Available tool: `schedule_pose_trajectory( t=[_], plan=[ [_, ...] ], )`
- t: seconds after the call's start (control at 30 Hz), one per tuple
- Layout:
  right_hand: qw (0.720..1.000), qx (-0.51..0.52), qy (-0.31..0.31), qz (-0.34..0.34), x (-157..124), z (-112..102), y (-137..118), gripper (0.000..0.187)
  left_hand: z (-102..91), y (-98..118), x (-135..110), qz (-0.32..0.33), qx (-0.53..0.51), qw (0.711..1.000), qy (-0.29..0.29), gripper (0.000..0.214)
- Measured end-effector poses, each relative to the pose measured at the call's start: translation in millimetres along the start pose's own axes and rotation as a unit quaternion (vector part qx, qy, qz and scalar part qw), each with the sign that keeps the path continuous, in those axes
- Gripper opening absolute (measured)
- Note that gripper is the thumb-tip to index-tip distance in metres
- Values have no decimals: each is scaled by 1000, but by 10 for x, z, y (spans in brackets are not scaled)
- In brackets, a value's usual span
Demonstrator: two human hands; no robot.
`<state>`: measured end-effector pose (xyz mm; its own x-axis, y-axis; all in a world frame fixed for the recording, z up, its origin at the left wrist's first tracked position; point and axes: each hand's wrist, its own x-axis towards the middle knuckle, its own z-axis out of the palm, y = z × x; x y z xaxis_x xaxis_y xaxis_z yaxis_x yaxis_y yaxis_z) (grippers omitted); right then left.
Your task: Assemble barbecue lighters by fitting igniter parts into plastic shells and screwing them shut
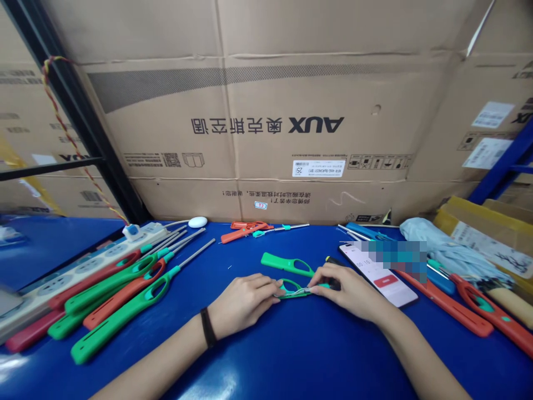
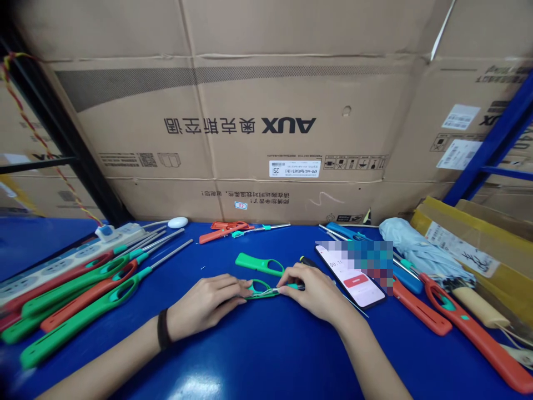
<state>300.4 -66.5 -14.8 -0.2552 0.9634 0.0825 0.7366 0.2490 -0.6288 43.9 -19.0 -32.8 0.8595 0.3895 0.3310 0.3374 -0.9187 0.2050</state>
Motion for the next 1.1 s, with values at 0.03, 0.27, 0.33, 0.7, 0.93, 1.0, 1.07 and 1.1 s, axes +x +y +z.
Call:
schedule_pose_trajectory(
  t=[0.03,0.27,0.33,0.7,0.93,1.0,1.07,1.1],
  plan=[
    [1000,4,0,-4,0,-2,-4,12,0,0,0,1,1,1000,2,18],
    [999,16,20,-18,2,58,-17,9,-1,-14,-2,3,-5,1000,6,19],
    [1000,7,20,-23,7,57,-16,9,0,-16,-3,3,-4,1000,7,19],
    [912,-391,21,-125,-108,271,-226,31,-4,10,20,1,26,1000,6,20],
    [872,-457,6,-177,-48,466,-193,22,-19,4,20,2,20,1000,-6,19],
    [871,-459,-8,-178,-52,455,-250,21,-24,10,18,0,18,1000,-6,18],
    [883,-438,-18,-169,-86,395,-310,21,-29,16,19,-2,16,1000,-3,18],
    [896,-417,-19,-155,-111,350,-332,23,-32,18,20,-2,14,1000,-1,18]
  ],
)
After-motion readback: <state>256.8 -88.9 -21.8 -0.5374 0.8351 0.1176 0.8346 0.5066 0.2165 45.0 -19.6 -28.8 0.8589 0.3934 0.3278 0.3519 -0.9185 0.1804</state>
